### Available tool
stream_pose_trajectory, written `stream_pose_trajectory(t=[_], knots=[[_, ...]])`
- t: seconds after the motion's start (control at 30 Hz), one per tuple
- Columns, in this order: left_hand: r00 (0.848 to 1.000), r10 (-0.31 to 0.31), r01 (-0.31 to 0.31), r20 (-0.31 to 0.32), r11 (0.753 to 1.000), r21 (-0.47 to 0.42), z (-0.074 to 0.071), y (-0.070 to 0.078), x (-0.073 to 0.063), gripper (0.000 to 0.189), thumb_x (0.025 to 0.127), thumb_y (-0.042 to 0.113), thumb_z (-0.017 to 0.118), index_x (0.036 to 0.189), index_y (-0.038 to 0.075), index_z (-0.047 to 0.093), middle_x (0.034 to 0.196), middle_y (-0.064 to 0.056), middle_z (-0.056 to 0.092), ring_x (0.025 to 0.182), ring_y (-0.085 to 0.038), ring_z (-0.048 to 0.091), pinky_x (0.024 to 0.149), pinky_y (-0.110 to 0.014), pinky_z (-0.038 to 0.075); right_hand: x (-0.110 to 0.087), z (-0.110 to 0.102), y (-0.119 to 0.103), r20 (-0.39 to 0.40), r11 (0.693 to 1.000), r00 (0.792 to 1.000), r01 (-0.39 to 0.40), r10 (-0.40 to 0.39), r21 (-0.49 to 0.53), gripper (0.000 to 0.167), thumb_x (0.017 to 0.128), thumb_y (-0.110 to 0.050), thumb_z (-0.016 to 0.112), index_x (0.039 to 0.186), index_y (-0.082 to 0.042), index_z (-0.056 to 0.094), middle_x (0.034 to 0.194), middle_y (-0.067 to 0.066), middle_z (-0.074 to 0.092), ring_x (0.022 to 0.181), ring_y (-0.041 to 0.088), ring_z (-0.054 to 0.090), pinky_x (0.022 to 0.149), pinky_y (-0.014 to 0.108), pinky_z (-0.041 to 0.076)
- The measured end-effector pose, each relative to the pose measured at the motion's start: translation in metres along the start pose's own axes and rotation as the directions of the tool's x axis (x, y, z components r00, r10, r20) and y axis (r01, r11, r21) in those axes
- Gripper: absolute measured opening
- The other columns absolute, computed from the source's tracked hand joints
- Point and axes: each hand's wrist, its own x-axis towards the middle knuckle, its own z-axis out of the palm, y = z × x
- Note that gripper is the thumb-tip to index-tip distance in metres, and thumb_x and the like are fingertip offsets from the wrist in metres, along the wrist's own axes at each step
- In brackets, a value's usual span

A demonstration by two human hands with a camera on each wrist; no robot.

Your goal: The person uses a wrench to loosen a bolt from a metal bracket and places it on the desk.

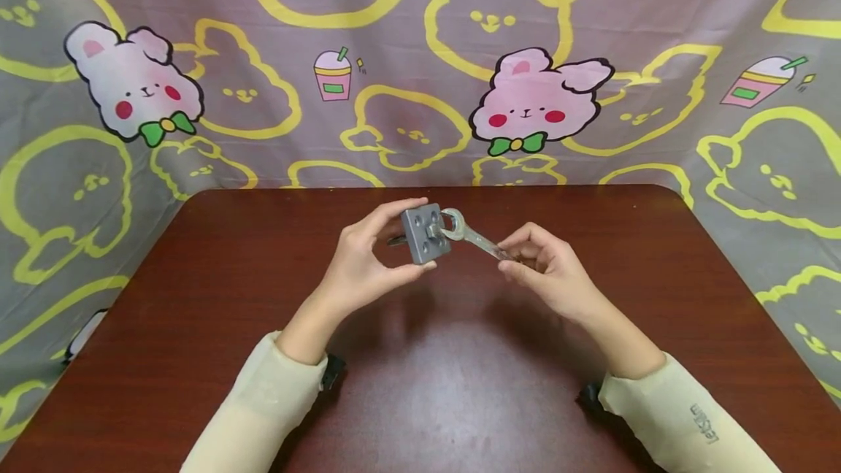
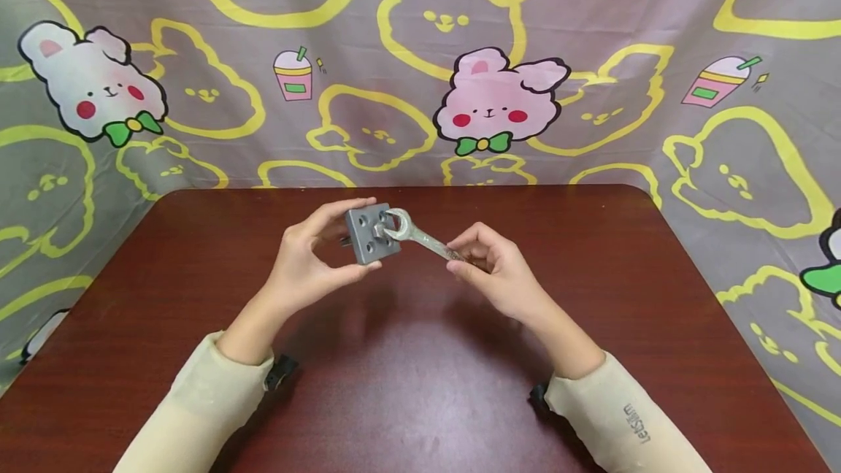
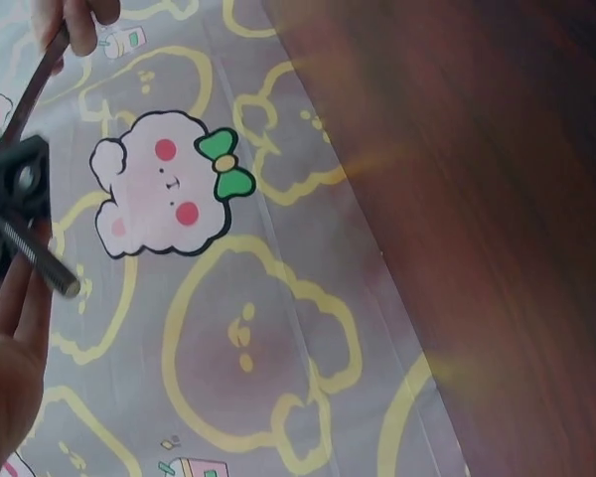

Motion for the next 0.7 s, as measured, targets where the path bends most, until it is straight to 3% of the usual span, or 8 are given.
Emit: stream_pose_trajectory(t=[0.17, 0.37, 0.53, 0.7], knots=[[0.992, 0.072, -0.07, -0.104, 0.997, 0.018, 0.006, 0.002, 0.002, 0.076, 0.067, -0.002, 0.088, 0.135, 0.001, 0.054, 0.128, -0.012, 0.066, 0.102, -0.021, 0.073, 0.087, -0.027, 0.06, -0.003, 0.018, -0.006, -0.069, 1.0, 0.997, 0.031, -0.03, 0.007, 0.018, 0.088, 0.013, 0.063, 0.105, 0.009, 0.056, 0.081, -0.011, 0.068, 0.066, 0.005, 0.061, 0.055, 0.019, 0.05], [0.984, 0.099, -0.098, -0.149, 0.995, 0.013, 0.009, 0.005, 0.001, 0.077, 0.065, -0.004, 0.089, 0.134, -0.001, 0.054, 0.131, -0.015, 0.064, 0.102, -0.023, 0.072, 0.087, -0.027, 0.06, -0.004, 0.025, -0.007, -0.085, 0.999, 0.996, 0.027, -0.025, 0.024, 0.017, 0.088, 0.012, 0.063, 0.103, 0.01, 0.055, 0.081, -0.01, 0.069, 0.064, 0.007, 0.061, 0.053, 0.02, 0.05], [0.993, 0.063, -0.07, -0.1, 0.995, -0.076, 0.006, 0.006, -0.001, 0.076, 0.063, -0.006, 0.089, 0.131, 0.0, 0.057, 0.129, -0.015, 0.067, 0.098, -0.017, 0.072, 0.083, -0.025, 0.06, -0.003, 0.015, -0.004, -0.04, 1.0, 0.999, 0.016, -0.016, 0.006, 0.017, 0.087, 0.013, 0.064, 0.102, 0.008, 0.058, 0.084, -0.008, 0.069, 0.067, 0.01, 0.065, 0.056, 0.019, 0.052], [0.999, 0.037, -0.039, -0.024, 0.994, -0.103, 0.003, 0.009, -0.001, 0.075, 0.064, -0.004, 0.089, 0.132, 0.002, 0.057, 0.127, -0.014, 0.068, 0.092, -0.016, 0.073, 0.079, -0.022, 0.058, -0.001, 0.009, -0.002, 0.01, 1.0, 1.0, 0.01, -0.01, 0.005, 0.016, 0.087, 0.012, 0.065, 0.101, 0.007, 0.059, 0.087, -0.008, 0.071, 0.069, 0.008, 0.067, 0.056, 0.018, 0.052]])
